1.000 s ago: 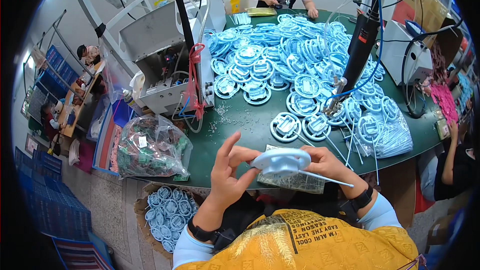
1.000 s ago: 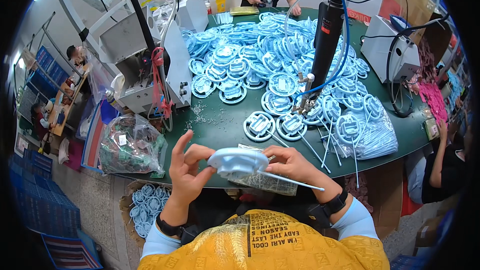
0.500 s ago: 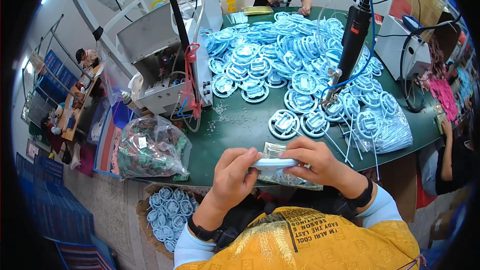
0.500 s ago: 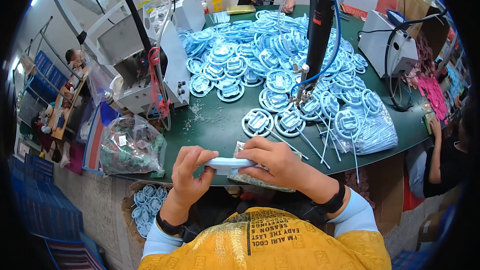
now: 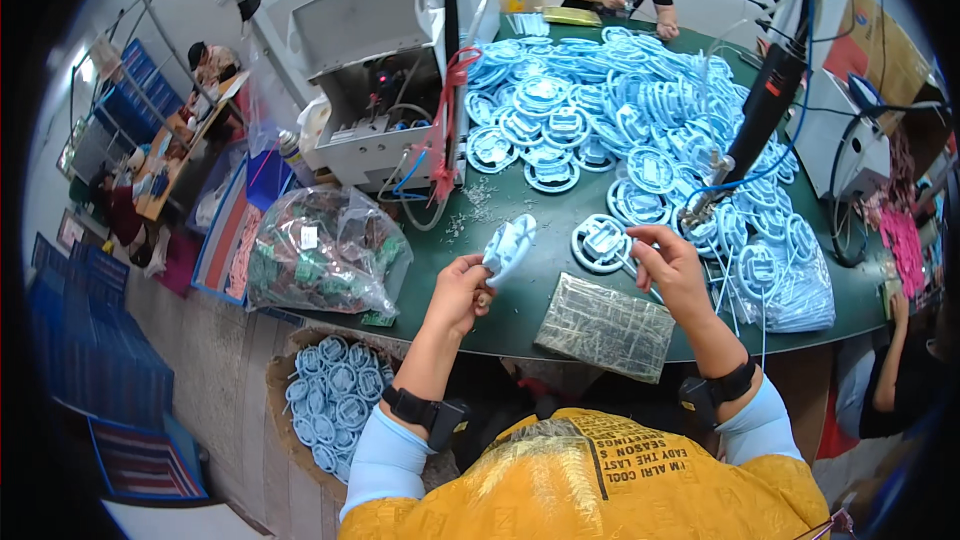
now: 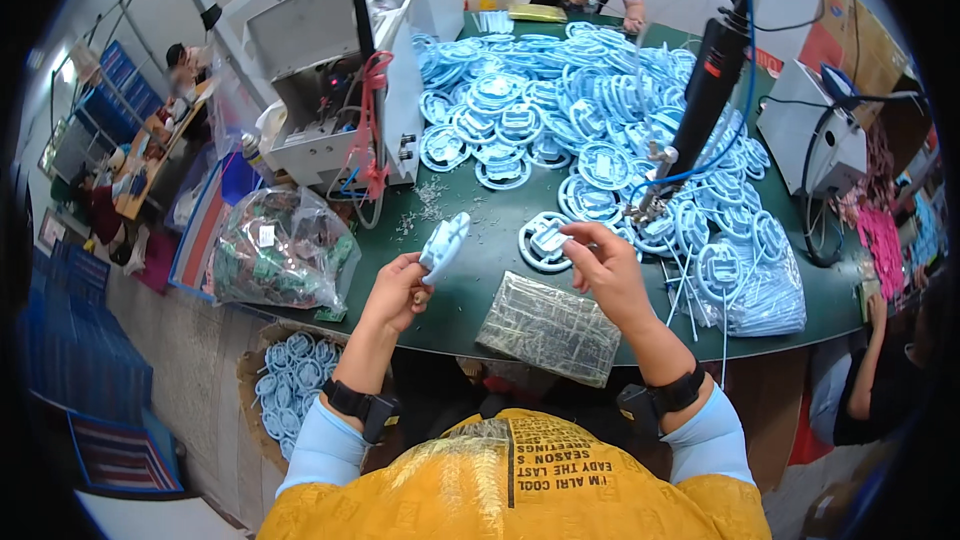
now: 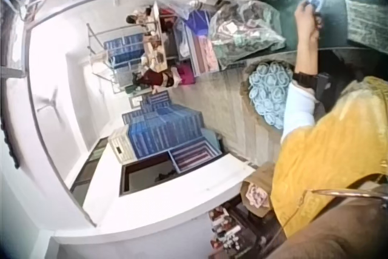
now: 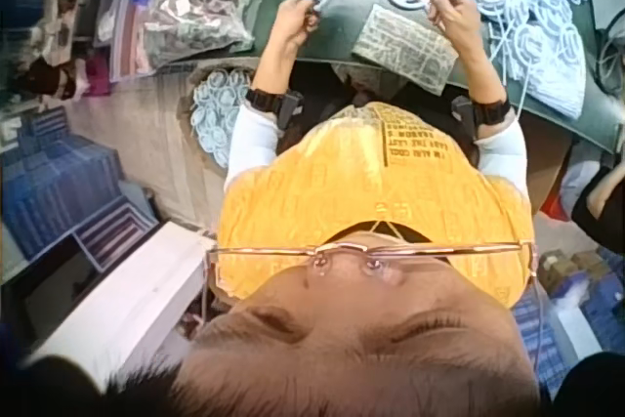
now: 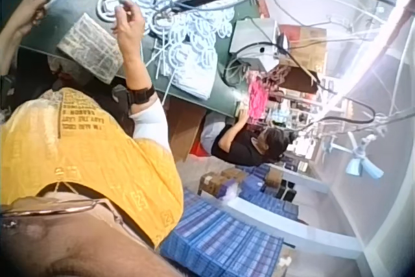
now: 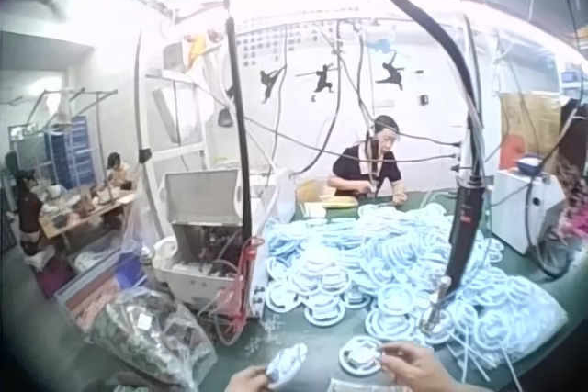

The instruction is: The person assembles light blue plastic rings with white sticks. They insert the stick into the ring, place it on a small block, and use a handheld pneumatic tool to secure the connection. The person repeats this process for multiple units, placing finished items on the table.

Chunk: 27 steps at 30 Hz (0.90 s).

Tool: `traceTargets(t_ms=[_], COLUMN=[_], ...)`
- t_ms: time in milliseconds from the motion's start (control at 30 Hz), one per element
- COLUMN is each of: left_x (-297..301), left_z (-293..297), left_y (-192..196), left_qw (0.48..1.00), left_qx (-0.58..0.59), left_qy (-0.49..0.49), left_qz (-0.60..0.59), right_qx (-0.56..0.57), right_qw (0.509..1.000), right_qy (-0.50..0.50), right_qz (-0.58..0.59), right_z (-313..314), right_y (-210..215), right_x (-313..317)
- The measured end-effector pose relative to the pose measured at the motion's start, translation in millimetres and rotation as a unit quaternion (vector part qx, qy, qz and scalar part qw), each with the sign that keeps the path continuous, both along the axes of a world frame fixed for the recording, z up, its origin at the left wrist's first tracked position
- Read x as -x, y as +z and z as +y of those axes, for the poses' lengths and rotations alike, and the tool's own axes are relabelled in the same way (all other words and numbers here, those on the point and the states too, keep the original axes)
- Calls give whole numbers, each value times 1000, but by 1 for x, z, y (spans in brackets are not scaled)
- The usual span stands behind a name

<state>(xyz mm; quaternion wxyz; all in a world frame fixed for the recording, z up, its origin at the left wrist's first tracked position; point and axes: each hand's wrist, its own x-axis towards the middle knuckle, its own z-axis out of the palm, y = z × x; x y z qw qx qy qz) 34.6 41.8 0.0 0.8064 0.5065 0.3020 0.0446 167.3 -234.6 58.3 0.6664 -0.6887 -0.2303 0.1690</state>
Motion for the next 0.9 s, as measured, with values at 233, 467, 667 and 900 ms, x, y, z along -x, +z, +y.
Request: traceTargets(t_ms=[233, 467, 667, 900], left_x=[1, 25, 172, 444], left_z=[13, 26, 56, 56], left_y=[-18, -23, -68, -173], left_qw=[999, 998, 995, 951], left_qx=[53, 69, 54, 113], left_qy=[9, -14, -77, 114], left_qz=[6, 4, 24, 264], right_qx=[9, 47, 154, 136], right_qw=[1000, 999, 985, 988], right_qy=[-21, 10, 73, 70], right_qz=[15, 13, -15, 13], right_z=[-19, -18, -19, -28], right_y=[-23, -32, -65, -87], right_x=[0, 11, 43, 48])
